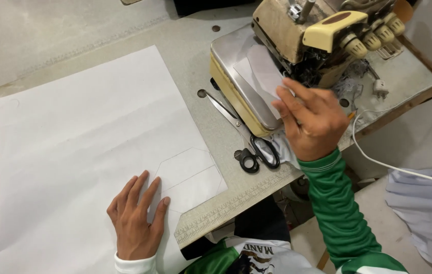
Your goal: The person uses a pencil and a ruler to draw a geometric pattern on a large sheet of white paper. They then use scissors to cut out the drawn shape from the paper.
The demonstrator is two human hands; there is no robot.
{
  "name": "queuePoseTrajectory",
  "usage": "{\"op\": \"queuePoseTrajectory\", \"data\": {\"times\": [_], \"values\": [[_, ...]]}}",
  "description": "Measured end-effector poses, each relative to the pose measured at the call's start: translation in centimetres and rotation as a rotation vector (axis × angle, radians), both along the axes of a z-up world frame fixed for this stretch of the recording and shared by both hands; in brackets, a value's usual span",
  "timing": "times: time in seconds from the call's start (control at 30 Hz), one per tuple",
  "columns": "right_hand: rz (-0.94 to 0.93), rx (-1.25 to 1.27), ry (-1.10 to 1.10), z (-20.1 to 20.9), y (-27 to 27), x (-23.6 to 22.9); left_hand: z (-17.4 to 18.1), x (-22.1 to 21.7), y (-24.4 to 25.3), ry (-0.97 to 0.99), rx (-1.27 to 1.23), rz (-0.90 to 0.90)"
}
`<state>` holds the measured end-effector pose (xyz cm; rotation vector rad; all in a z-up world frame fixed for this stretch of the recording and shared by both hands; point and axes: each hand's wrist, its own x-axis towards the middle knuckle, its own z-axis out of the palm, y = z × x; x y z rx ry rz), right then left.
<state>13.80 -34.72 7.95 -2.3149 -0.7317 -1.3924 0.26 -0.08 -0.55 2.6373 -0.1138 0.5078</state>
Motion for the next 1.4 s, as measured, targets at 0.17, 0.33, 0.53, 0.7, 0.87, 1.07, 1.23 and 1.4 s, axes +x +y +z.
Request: {"op": "queuePoseTrajectory", "data": {"times": [0.17,0.33,0.53,0.7,0.87,1.07,1.23,1.4], "values": [[-0.092,-0.052,0.070,0.9,-0.3,-2.1,0.3,0.1,0.1,-0.001,-0.002,-0.002],[0.014,0.072,0.281,-1.0,1.6,-7.1,0.2,0.2,0.2,-0.027,0.037,-0.040],[-0.082,-0.079,0.567,-7.8,1.2,-7.6,0.9,-0.3,1.2,0.122,0.110,-0.129],[-0.036,-0.124,0.557,-7.0,2.1,-6.4,0.6,0.3,1.1,0.216,0.191,-0.096],[-0.021,-0.026,0.721,-6.3,3.7,-5.2,0.4,0.0,0.1,0.210,0.102,-0.025],[-0.035,0.169,1.081,-3.8,3.3,-4.7,0.4,0.3,-0.2,0.170,-0.052,0.076],[-0.140,0.454,1.482,-1.9,4.0,-5.2,0.1,0.1,0.1,0.017,0.044,0.009],[0.250,0.774,1.604,-1.0,2.7,-7.5,0.0,0.1,0.3,0.008,0.058,0.000]]}}
